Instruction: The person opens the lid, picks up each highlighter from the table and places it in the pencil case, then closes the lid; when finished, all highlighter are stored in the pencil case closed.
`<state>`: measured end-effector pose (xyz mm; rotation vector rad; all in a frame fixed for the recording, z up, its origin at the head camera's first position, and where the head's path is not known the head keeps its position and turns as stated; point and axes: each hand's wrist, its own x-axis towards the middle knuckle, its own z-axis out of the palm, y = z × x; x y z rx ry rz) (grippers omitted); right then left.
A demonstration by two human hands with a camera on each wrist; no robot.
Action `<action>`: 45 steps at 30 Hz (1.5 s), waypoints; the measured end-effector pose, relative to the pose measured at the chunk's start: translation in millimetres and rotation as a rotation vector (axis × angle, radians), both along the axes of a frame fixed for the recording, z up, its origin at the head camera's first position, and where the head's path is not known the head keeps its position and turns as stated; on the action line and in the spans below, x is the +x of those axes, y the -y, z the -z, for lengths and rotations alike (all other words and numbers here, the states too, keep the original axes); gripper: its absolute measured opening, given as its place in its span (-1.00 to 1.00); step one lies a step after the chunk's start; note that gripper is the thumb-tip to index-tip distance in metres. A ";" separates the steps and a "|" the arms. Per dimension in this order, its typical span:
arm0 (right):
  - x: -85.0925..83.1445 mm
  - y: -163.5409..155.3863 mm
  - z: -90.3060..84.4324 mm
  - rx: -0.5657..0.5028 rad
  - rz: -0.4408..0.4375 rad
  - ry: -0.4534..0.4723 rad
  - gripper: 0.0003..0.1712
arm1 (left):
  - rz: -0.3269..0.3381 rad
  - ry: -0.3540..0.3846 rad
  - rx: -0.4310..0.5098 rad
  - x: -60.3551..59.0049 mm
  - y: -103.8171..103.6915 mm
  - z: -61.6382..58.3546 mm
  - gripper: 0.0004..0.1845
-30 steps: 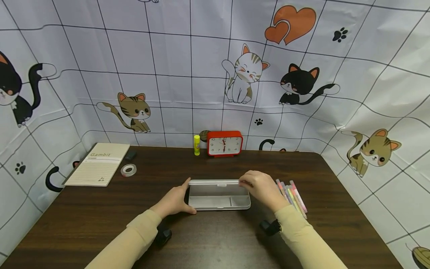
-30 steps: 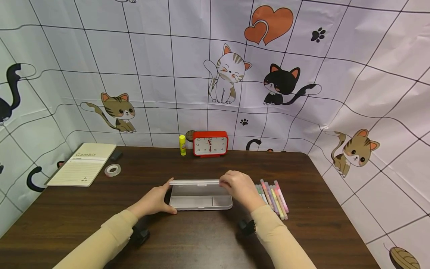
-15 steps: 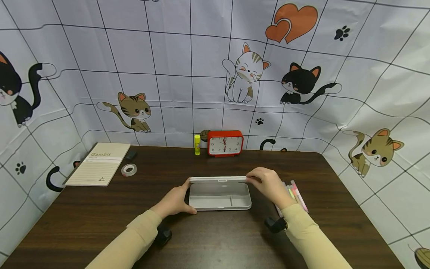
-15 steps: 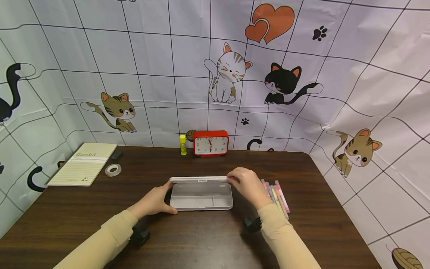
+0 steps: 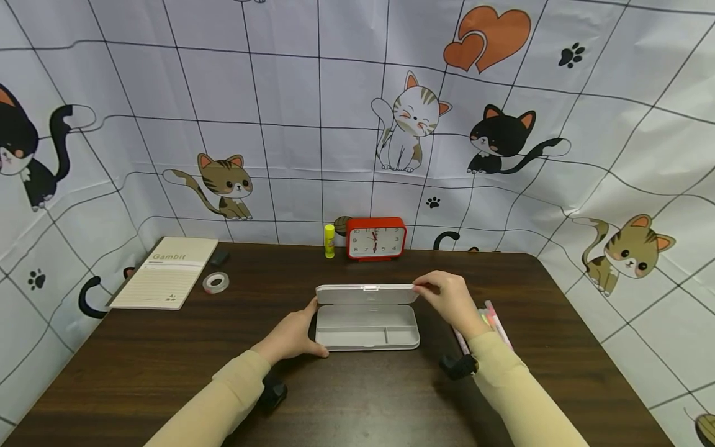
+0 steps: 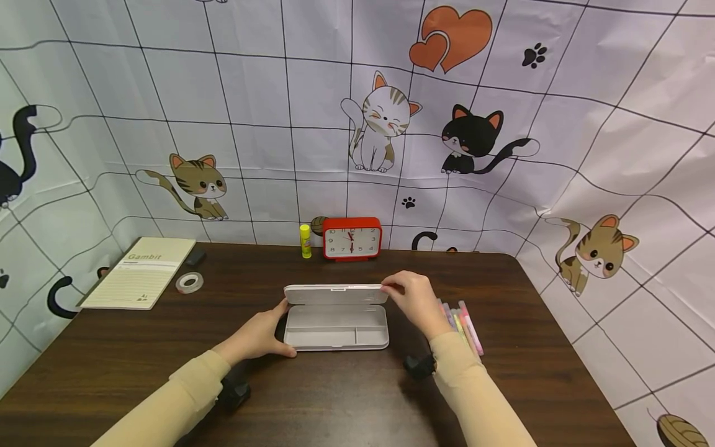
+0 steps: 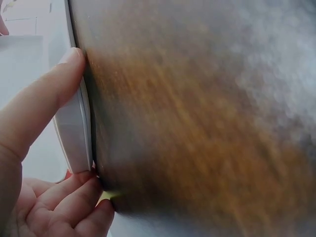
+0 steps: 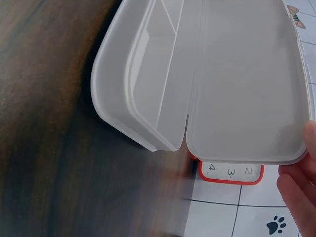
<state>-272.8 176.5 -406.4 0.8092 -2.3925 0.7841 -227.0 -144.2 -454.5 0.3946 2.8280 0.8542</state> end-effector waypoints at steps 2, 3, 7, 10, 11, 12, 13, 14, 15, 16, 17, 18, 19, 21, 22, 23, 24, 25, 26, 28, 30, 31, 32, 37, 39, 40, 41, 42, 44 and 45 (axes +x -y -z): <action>-2.6 0.8 -0.4 -0.008 0.011 0.022 -0.90 | -0.004 0.001 -0.005 0.7 0.4 -0.6 0.28; -3.8 1.2 -0.9 -0.011 0.018 0.036 -0.90 | -0.005 0.001 -0.008 1.0 0.6 -0.7 0.28; -8.3 2.5 -3.2 -0.020 0.046 0.091 -0.89 | -0.002 0.002 -0.024 1.3 0.5 -0.5 0.28; -11.8 3.2 -4.8 -0.027 0.057 0.123 -0.89 | -0.001 0.000 -0.030 1.2 0.0 0.0 0.27; -13.1 3.4 -5.1 -0.030 0.057 0.129 -0.89 | -0.001 -0.002 -0.030 1.1 -0.1 0.2 0.27; -14.2 3.5 -5.7 -0.032 0.057 0.136 -0.89 | -0.002 -0.004 -0.030 1.0 -0.1 0.3 0.27; -15.4 3.5 -5.8 -0.034 0.058 0.142 -0.89 | -0.004 -0.005 -0.028 1.0 -0.1 0.3 0.27; -16.6 3.7 -6.0 -0.034 0.058 0.148 -0.89 | -0.006 -0.006 -0.024 0.9 -0.1 0.4 0.27; -17.9 3.7 -5.9 -0.034 0.057 0.155 -0.89 | -0.008 -0.007 -0.023 0.9 0.0 0.5 0.27; -18.9 3.7 -6.1 -0.033 0.058 0.162 -0.89 | -0.010 -0.007 -0.020 1.0 0.1 0.4 0.27; -19.9 3.7 -6.5 -0.034 0.060 0.171 -0.89 | -0.012 -0.007 -0.020 1.1 0.1 0.2 0.27; -20.8 3.7 -6.9 -0.034 0.062 0.183 -0.88 | -0.013 -0.007 -0.019 1.2 0.0 -0.3 0.27; -21.8 3.6 -7.2 -0.036 0.066 0.195 -0.88 | -0.013 -0.006 -0.018 1.3 -0.1 -0.5 0.27; -23.9 3.5 -8.0 -0.036 0.073 0.217 -0.88 | -0.011 -0.005 -0.020 1.4 -0.4 -0.9 0.26; -24.7 3.4 -8.5 -0.037 0.078 0.231 -0.88 | -0.009 -0.004 -0.021 1.3 -0.5 -0.9 0.26; -25.9 3.3 -8.8 -0.038 0.081 0.242 -0.88 | -0.009 -0.005 -0.021 1.2 -0.6 -0.9 0.25; -27.1 3.4 -9.1 -0.037 0.083 0.253 -0.88 | -0.009 -0.006 -0.022 1.1 -0.6 -0.8 0.25; -28.5 3.5 -9.3 -0.036 0.084 0.263 -0.88 | -0.010 -0.006 -0.023 1.1 -0.6 -0.5 0.25; -29.8 3.5 -9.3 -0.034 0.082 0.271 -0.87 | -0.013 -0.005 -0.023 1.2 -0.6 -0.5 0.25; -32.9 3.6 -9.1 -0.037 0.078 0.284 -0.86 | -0.017 -0.006 -0.021 1.6 -0.6 -0.7 0.25; -36.0 3.8 -8.8 -0.042 0.081 0.294 -0.86 | -0.011 -0.013 -0.020 2.0 -0.8 -1.2 0.25; -37.5 3.7 -8.3 -0.045 0.085 0.297 -0.85 | -0.009 -0.013 -0.019 2.0 -0.9 -1.3 0.25; -38.7 3.7 -7.6 -0.046 0.088 0.297 -0.85 | -0.006 -0.014 -0.018 2.1 -1.0 -1.6 0.25; -42.2 6.3 -5.8 -0.057 0.107 0.310 -0.85 | -0.009 -0.005 -0.013 2.8 0.0 -2.2 0.26; -42.0 7.9 -5.5 -0.060 0.109 0.319 -0.84 | -0.015 -0.002 -0.008 3.4 0.7 -2.9 0.27; -41.7 8.0 -5.3 -0.059 0.112 0.323 -0.84 | -0.012 -0.004 -0.005 3.3 0.5 -3.0 0.27; -41.1 8.0 -5.0 -0.059 0.113 0.325 -0.84 | -0.011 -0.001 0.000 3.2 0.4 -2.6 0.28; -40.6 8.1 -4.9 -0.056 0.115 0.323 -0.84 | -0.012 0.001 0.006 3.1 0.4 -2.3 0.29; -39.7 7.8 -4.6 -0.050 0.113 0.312 -0.85 | -0.015 0.005 0.027 2.5 0.7 -1.5 0.31; -39.3 8.1 -4.7 -0.050 0.111 0.305 -0.85 | -0.016 0.006 0.039 2.1 1.2 -1.0 0.33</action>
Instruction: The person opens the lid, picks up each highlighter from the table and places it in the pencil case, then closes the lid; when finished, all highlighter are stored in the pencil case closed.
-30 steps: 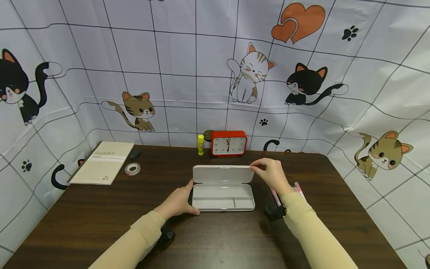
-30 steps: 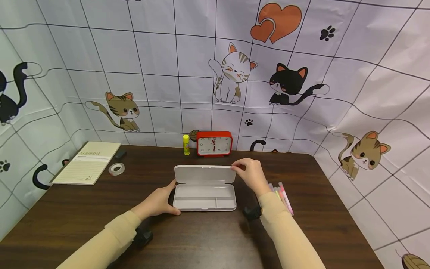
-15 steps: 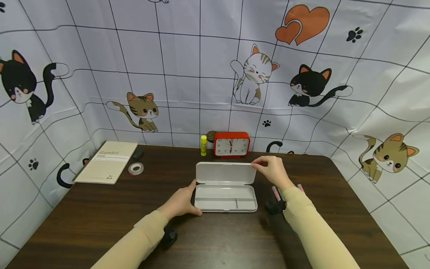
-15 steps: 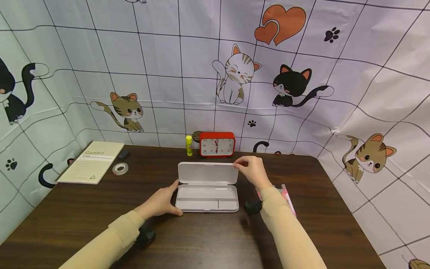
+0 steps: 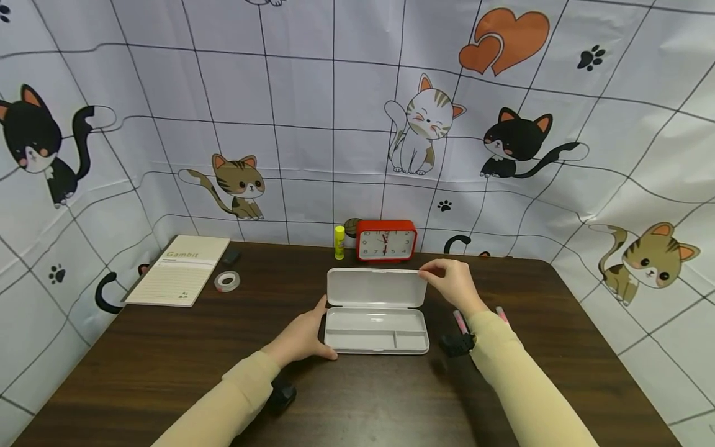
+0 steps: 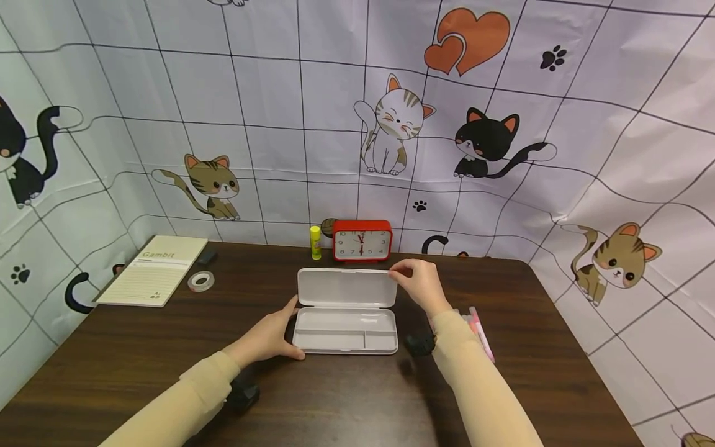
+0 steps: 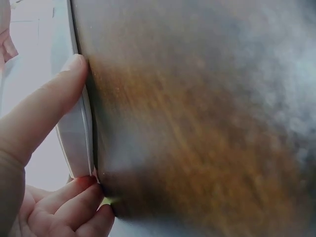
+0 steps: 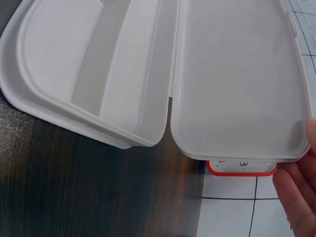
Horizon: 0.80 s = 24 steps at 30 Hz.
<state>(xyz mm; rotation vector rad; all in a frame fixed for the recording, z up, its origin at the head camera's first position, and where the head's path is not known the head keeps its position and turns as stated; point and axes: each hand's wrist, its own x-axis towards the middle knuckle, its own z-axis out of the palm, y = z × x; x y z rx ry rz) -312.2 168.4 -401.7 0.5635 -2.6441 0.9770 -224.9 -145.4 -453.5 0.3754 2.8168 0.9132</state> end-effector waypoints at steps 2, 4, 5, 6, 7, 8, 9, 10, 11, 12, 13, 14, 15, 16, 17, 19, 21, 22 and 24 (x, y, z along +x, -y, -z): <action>1.6 -0.7 -0.1 0.002 -0.004 -0.017 -0.85 | -0.003 0.007 0.022 -0.3 0.7 0.7 0.36; 2.9 -1.1 -0.4 0.004 -0.008 -0.030 -0.85 | -0.001 0.007 0.036 -1.1 1.9 1.4 0.38; 3.4 -1.2 -0.5 0.004 -0.011 -0.033 -0.85 | 0.001 0.006 0.042 -1.3 2.5 1.5 0.38; 3.7 -1.2 -0.7 0.005 -0.012 -0.036 -0.85 | 0.002 0.006 0.048 -1.8 3.0 2.2 0.37; 3.9 -1.5 -0.5 0.008 -0.012 -0.039 -0.85 | 0.002 0.006 0.055 -2.1 3.2 2.4 0.36; 4.1 -1.5 -0.7 0.007 -0.011 -0.038 -0.85 | 0.001 0.007 0.063 -2.4 3.2 2.7 0.35; 4.4 -1.6 -0.7 0.009 -0.012 -0.039 -0.85 | -0.002 0.006 0.070 -2.7 3.2 3.2 0.34; 4.6 -1.1 -1.2 0.009 -0.013 -0.040 -0.85 | -0.007 0.006 0.080 -2.8 3.2 3.1 0.33; 4.8 -0.5 -1.7 0.008 -0.014 -0.042 -0.85 | -0.016 0.008 0.090 -2.6 3.2 2.7 0.32; 5.1 0.1 -2.2 0.007 -0.014 -0.045 -0.86 | -0.022 0.008 0.094 -2.4 3.2 2.5 0.31; 5.6 0.4 -2.5 0.007 -0.015 -0.047 -0.86 | -0.028 0.010 0.099 -2.1 3.2 2.0 0.32; 6.3 0.8 -3.1 0.006 -0.017 -0.048 -0.86 | -0.035 0.011 0.100 -1.8 3.3 1.6 0.32; 7.0 0.7 -3.2 0.009 -0.018 -0.052 -0.86 | -0.039 0.012 0.100 -1.6 3.4 1.2 0.33; 7.7 0.5 -3.6 0.010 -0.016 -0.053 -0.86 | -0.041 0.011 0.102 -1.4 3.3 1.0 0.33; 8.3 -0.2 -3.6 0.013 -0.015 -0.054 -0.86 | -0.043 0.012 0.102 -1.4 3.3 0.8 0.33; 10.2 -2.7 -4.2 0.021 -0.011 -0.051 -0.85 | -0.044 0.012 0.106 -1.5 2.8 0.9 0.33; 12.6 -6.4 -5.3 0.026 -0.001 -0.045 -0.84 | -0.044 0.011 0.111 -1.9 2.4 1.0 0.33; 13.9 -8.6 -6.0 0.026 0.003 -0.042 -0.84 | -0.044 0.011 0.113 -2.0 2.2 1.1 0.33; 16.6 -13.6 -7.1 0.027 0.006 -0.035 -0.83 | -0.044 0.009 0.115 -2.2 2.0 1.4 0.33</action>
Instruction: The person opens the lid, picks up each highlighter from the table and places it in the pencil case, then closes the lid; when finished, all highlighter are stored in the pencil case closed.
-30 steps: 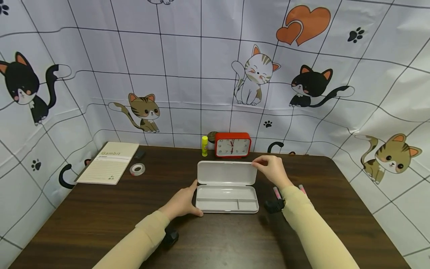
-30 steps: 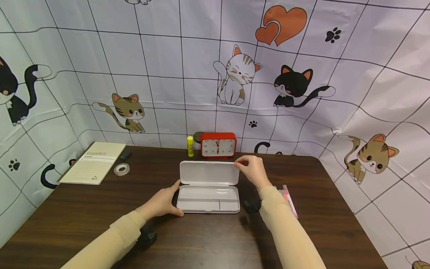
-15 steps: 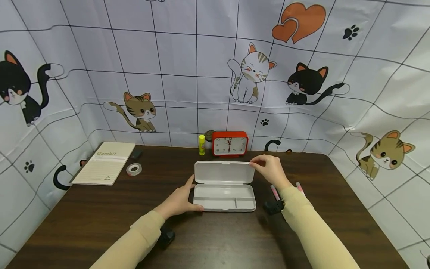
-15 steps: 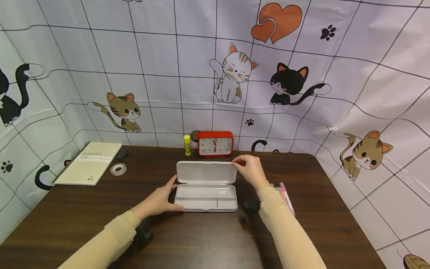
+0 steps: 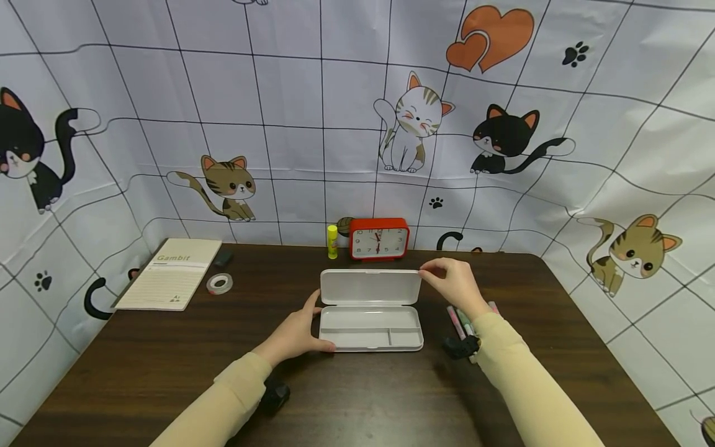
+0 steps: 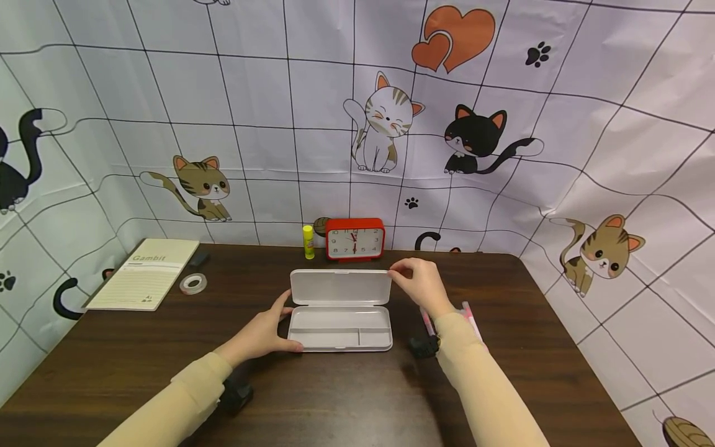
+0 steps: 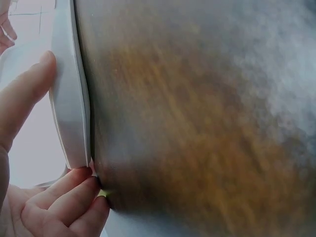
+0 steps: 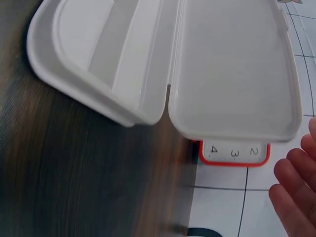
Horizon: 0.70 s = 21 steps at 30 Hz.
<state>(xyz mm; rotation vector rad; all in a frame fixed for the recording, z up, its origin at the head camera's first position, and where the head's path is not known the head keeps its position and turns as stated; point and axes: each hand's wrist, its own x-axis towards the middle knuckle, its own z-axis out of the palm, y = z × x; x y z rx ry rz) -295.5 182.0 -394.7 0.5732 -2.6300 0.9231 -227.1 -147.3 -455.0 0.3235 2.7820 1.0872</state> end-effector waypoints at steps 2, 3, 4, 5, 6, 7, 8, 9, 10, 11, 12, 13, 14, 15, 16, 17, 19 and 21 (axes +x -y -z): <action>2.6 -6.4 -0.4 -0.003 0.003 0.006 -0.82 | -0.001 -0.001 -0.002 -0.2 -0.2 0.3 0.33; 3.9 -9.9 -0.1 -0.002 0.004 0.010 -0.82 | -0.001 -0.002 -0.004 -0.2 -0.4 0.5 0.33; 5.4 -13.5 0.0 0.000 0.006 0.016 -0.81 | 0.000 -0.004 -0.006 0.0 -0.6 0.4 0.33; 6.6 -17.2 0.5 0.006 0.009 0.020 -0.81 | 0.003 -0.007 -0.007 0.2 -0.8 0.2 0.32; 7.9 -21.0 1.0 0.012 0.015 0.025 -0.80 | 0.005 -0.006 -0.008 0.3 -0.8 -0.1 0.32; 9.3 -24.9 1.5 0.020 0.021 0.033 -0.79 | 0.007 -0.005 -0.010 0.4 -0.9 -0.3 0.32; 10.8 -28.8 1.9 0.029 0.028 0.041 -0.79 | 0.010 -0.002 -0.010 0.5 -1.0 -0.5 0.32; 12.4 -32.5 2.1 0.037 0.033 0.048 -0.77 | 0.013 0.000 -0.009 0.5 -1.1 -0.7 0.32; 13.9 -36.1 2.3 0.045 0.039 0.055 -0.77 | 0.017 -0.002 -0.006 0.5 -1.1 -0.8 0.31; 15.6 -39.7 2.6 0.050 0.045 0.063 -0.77 | 0.019 -0.002 -0.003 0.5 -1.0 -1.0 0.31; 17.5 -43.3 2.9 0.055 0.051 0.073 -0.77 | 0.017 0.000 0.000 0.4 -0.9 -1.0 0.31; 19.4 -46.7 3.3 0.059 0.055 0.082 -0.77 | 0.017 0.000 0.003 0.2 -0.8 -1.1 0.31; 21.1 -50.2 3.9 0.063 0.057 0.090 -0.77 | 0.017 -0.001 0.007 0.1 -0.7 -1.3 0.31; 22.9 -53.8 4.8 0.068 0.060 0.099 -0.77 | 0.016 -0.002 0.010 -0.1 -0.5 -1.3 0.31; 24.7 -57.3 5.7 0.071 0.064 0.108 -0.77 | 0.016 -0.005 0.011 -0.1 -0.4 -1.4 0.31; 26.4 -61.0 6.9 0.075 0.067 0.115 -0.78 | 0.014 -0.004 0.010 -0.3 -0.5 -1.5 0.31; 29.3 -68.8 9.5 0.088 0.070 0.120 -0.77 | 0.016 -0.006 0.007 -0.8 -0.4 -0.8 0.32; 32.1 -76.9 12.1 0.102 0.076 0.121 -0.78 | 0.018 -0.009 0.005 -1.0 -0.6 -0.4 0.32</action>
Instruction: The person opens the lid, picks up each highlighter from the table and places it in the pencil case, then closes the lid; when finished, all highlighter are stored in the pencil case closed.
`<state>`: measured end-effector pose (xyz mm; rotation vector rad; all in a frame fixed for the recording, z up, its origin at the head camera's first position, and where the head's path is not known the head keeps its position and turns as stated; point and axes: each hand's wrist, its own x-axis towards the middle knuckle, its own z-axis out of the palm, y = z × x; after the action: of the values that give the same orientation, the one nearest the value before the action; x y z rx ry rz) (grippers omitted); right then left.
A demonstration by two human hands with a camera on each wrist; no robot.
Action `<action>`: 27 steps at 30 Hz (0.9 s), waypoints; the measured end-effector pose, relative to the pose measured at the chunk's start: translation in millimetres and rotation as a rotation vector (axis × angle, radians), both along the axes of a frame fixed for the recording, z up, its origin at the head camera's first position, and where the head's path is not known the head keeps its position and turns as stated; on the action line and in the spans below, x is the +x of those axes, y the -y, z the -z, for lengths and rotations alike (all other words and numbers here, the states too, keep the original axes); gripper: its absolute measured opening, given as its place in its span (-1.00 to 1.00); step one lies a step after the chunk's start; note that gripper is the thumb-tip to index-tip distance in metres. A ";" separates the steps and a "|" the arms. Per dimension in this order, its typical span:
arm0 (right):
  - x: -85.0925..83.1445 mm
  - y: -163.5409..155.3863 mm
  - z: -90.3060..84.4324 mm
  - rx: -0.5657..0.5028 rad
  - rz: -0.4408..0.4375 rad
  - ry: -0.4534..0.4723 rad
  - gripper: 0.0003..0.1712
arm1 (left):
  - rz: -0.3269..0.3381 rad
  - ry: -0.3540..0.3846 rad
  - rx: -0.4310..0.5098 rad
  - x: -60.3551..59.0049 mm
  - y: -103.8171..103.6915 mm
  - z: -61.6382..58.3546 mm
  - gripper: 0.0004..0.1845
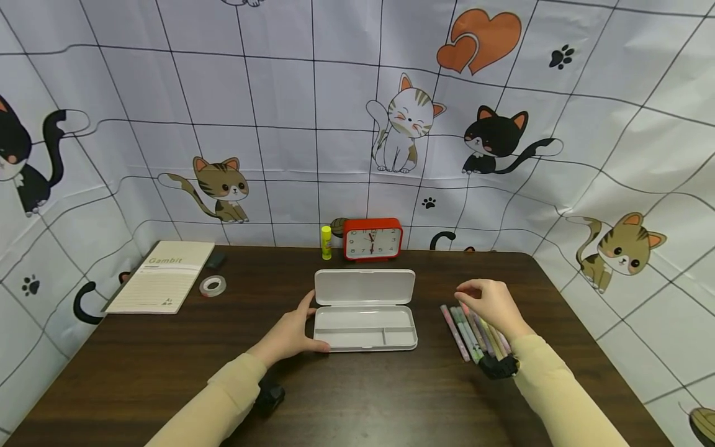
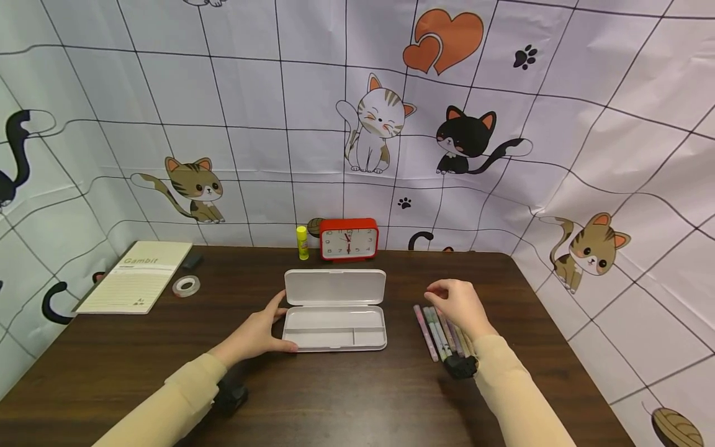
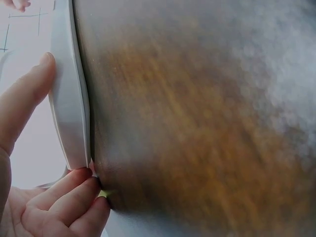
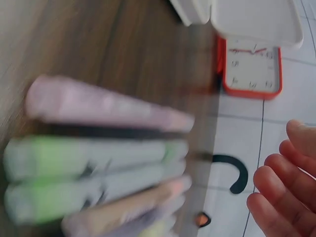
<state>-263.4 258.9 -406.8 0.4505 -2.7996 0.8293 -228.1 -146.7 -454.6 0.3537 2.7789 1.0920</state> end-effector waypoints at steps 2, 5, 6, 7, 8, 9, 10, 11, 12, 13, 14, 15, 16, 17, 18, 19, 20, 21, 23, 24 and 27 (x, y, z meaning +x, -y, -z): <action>2.1 -7.4 2.8 0.019 0.009 -0.003 -0.78 | 0.001 -0.002 -0.003 0.5 0.3 0.1 0.32; 6.2 -19.1 6.5 0.033 0.029 0.013 -0.78 | 0.000 0.005 -0.006 1.3 0.5 0.1 0.32; 7.7 -23.2 7.7 0.038 0.035 0.021 -0.77 | 0.000 0.005 -0.006 1.6 0.4 0.2 0.32; 8.9 -27.4 9.1 0.044 0.044 0.027 -0.77 | 0.001 0.005 -0.009 1.8 0.2 0.4 0.31; 10.2 -31.7 10.5 0.050 0.050 0.033 -0.77 | 0.000 0.005 -0.010 1.9 0.1 0.7 0.31; 11.4 -35.9 12.0 0.055 0.057 0.038 -0.76 | -0.001 0.006 -0.009 1.9 0.0 0.9 0.31; 12.4 -40.1 13.7 0.064 0.064 0.041 -0.77 | -0.001 0.006 -0.008 2.0 -0.2 0.9 0.32; 13.5 -44.2 15.4 0.070 0.071 0.043 -0.78 | -0.001 0.005 -0.005 1.9 -0.3 1.2 0.32; 14.5 -48.1 17.3 0.078 0.077 0.045 -0.78 | -0.001 0.001 -0.005 2.1 -0.5 1.2 0.31; 15.3 -51.8 19.1 0.085 0.082 0.045 -0.79 | -0.002 0.001 -0.005 2.0 -0.5 1.4 0.31; 16.2 -55.2 20.9 0.091 0.086 0.046 -0.80 | -0.003 0.001 -0.004 2.0 -0.5 1.2 0.31; 17.1 -58.1 22.6 0.094 0.090 0.048 -0.81 | -0.002 0.003 -0.005 1.9 -0.4 1.1 0.31; 17.9 -60.8 24.3 0.096 0.093 0.049 -0.83 | 0.000 0.001 -0.006 1.8 -0.3 1.2 0.31; 18.5 -63.0 25.7 0.100 0.094 0.050 -0.84 | 0.000 0.000 -0.006 1.7 -0.1 1.3 0.31; 18.9 -64.9 27.0 0.105 0.095 0.052 -0.85 | 0.002 -0.004 -0.007 1.8 0.0 1.2 0.31; 19.1 -66.5 28.2 0.109 0.096 0.052 -0.85 | 0.001 -0.002 -0.005 1.7 0.1 1.2 0.31; 19.3 -67.8 29.2 0.112 0.098 0.056 -0.85 | 0.001 -0.004 -0.005 1.7 0.2 1.0 0.31; 19.3 -68.9 30.1 0.114 0.101 0.061 -0.85 | 0.002 -0.005 -0.005 1.4 0.3 1.2 0.31; 19.3 -70.7 31.4 0.120 0.107 0.079 -0.85 | -0.001 -0.007 -0.002 1.3 0.3 1.1 0.31; 19.4 -71.4 31.6 0.124 0.106 0.091 -0.84 | -0.001 -0.007 -0.004 1.3 0.3 0.8 0.31; 19.6 -73.8 33.0 0.134 0.106 0.134 -0.79 | -0.003 -0.005 -0.007 0.8 0.3 0.9 0.30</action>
<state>-243.8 332.7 -439.8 0.2719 -2.9849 0.6755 -227.2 -147.0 -455.4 0.3521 2.7878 1.0832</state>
